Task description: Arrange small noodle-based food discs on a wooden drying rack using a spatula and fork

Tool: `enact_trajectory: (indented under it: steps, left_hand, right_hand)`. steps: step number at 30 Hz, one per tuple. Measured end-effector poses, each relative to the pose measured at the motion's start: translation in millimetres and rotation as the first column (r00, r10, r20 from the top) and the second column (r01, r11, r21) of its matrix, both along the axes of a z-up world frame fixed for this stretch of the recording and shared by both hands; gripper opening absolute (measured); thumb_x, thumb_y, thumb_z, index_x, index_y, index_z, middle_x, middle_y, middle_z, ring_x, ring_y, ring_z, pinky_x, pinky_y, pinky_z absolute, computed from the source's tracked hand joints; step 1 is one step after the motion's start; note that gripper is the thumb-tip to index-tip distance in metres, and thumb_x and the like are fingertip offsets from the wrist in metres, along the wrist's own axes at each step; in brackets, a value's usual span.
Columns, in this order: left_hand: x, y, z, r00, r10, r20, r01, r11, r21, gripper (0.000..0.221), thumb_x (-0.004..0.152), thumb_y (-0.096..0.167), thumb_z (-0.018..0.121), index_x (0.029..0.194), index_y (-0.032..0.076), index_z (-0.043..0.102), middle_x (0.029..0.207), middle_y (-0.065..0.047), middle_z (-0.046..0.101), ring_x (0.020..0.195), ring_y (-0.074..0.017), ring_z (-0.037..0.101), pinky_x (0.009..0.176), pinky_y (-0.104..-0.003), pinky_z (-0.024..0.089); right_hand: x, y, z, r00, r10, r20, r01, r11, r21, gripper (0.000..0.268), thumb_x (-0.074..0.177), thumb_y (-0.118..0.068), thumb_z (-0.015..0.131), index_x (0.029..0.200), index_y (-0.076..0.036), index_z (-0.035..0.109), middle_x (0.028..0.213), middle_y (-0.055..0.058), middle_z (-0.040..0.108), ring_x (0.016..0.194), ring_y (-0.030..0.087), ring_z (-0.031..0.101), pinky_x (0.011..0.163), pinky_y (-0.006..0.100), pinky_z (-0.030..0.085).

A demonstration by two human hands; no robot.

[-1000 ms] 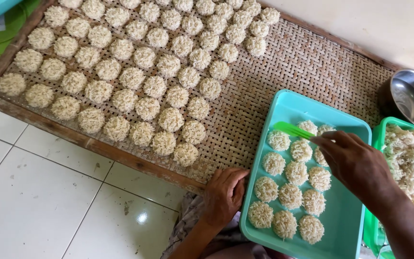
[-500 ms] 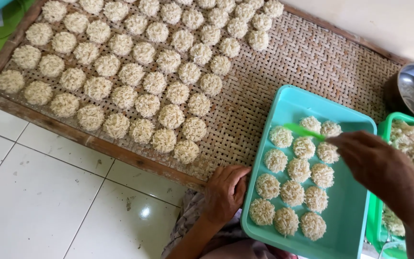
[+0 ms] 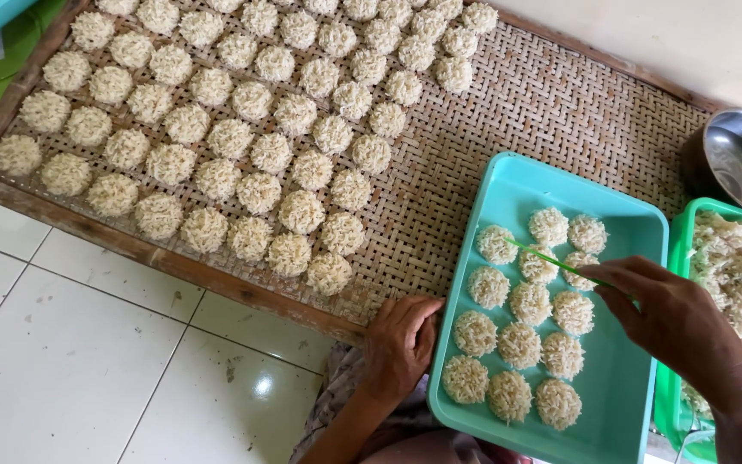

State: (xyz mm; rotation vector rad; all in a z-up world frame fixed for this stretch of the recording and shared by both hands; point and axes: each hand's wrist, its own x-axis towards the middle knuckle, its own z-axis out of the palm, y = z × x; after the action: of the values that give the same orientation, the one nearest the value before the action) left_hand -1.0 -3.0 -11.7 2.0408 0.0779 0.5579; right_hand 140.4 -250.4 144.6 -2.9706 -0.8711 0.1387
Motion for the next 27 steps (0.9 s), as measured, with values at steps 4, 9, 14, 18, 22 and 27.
enact_trajectory:
  steps: [4, 9, 14, 18, 22, 27]
  left_hand:
    - [0, -1, 1, 1.000, 0.004, 0.013, -0.004, 1.000, 0.009, 0.028, 0.085, 0.001, 0.068, 0.113, 0.003, 0.070, 0.108, -0.008, 0.072, 0.087, -0.0235, 0.064, 0.075, -0.035, 0.053]
    - [0, -1, -2, 1.000, 0.009, 0.016, -0.009, 1.000, 0.013, 0.029, 0.085, 0.000, 0.067, 0.114, 0.003, 0.071, 0.106, -0.008, 0.072, 0.088, -0.0236, 0.065, 0.077, -0.035, 0.054]
    - [0, 2, 3, 1.000, -0.007, 0.025, 0.007, 1.000, -0.001, 0.027, 0.087, 0.002, 0.066, 0.114, 0.002, 0.070, 0.107, -0.009, 0.072, 0.088, -0.0238, 0.063, 0.076, -0.035, 0.052]
    - [0, 2, 6, 1.000, -0.014, 0.008, 0.014, 1.000, -0.017, 0.027, 0.088, 0.004, 0.064, 0.114, 0.003, 0.070, 0.108, -0.009, 0.072, 0.089, -0.0252, 0.063, 0.078, -0.037, 0.052]
    - [-1, 3, 6, 1.000, -0.017, 0.017, 0.018, 0.999, -0.033, 0.027, 0.088, 0.003, 0.064, 0.115, 0.002, 0.069, 0.109, -0.009, 0.072, 0.090, -0.0250, 0.063, 0.078, -0.036, 0.052]
    - [-1, 4, 9, 1.000, -0.030, 0.001, 0.030, 0.999, -0.024, 0.028, 0.087, 0.004, 0.063, 0.115, 0.003, 0.068, 0.110, -0.009, 0.071, 0.091, -0.0263, 0.063, 0.078, -0.037, 0.051]
  right_hand:
    - [17, -12, 1, 0.998, 0.056, 0.024, -0.055, 0.998, -0.034, 0.032, 0.088, -0.015, 0.068, 0.119, -0.024, 0.073, 0.113, 0.001, 0.075, 0.064, 0.015, 0.075, 0.056, 0.024, 0.067]
    - [18, 4, 3, 0.999, 0.025, -0.035, -0.028, 0.996, -0.086, 0.038, 0.085, -0.017, 0.069, 0.120, -0.031, 0.071, 0.114, -0.007, 0.075, 0.057, 0.014, 0.076, 0.056, 0.027, 0.068]
    - [49, -27, 8, 0.992, 0.007, 0.127, 0.035, 0.947, -0.320, 0.032, 0.094, -0.033, 0.062, 0.125, -0.038, 0.069, 0.092, -0.008, 0.078, 0.050, 0.012, 0.068, 0.048, 0.025, 0.058]
    - [85, -14, 14, 0.997, -0.074, -0.004, 0.059, 0.824, -0.564, 0.028, 0.095, -0.045, 0.055, 0.120, -0.048, 0.066, 0.058, -0.008, 0.077, 0.045, 0.007, 0.068, 0.049, 0.022, 0.052]
    - [122, -12, -1, 0.985, -0.144, -0.097, 0.073, 0.851, -0.520, 0.029, 0.090, -0.044, 0.065, 0.119, -0.047, 0.073, 0.078, -0.014, 0.084, 0.046, 0.009, 0.072, 0.054, 0.024, 0.056]
    - [169, -19, -23, 0.960, -0.203, -0.193, 0.018, 0.733, -0.680, 0.031, 0.096, -0.054, 0.052, 0.122, -0.055, 0.069, 0.099, -0.025, 0.085, 0.071, 0.000, 0.084, 0.078, 0.018, 0.064]
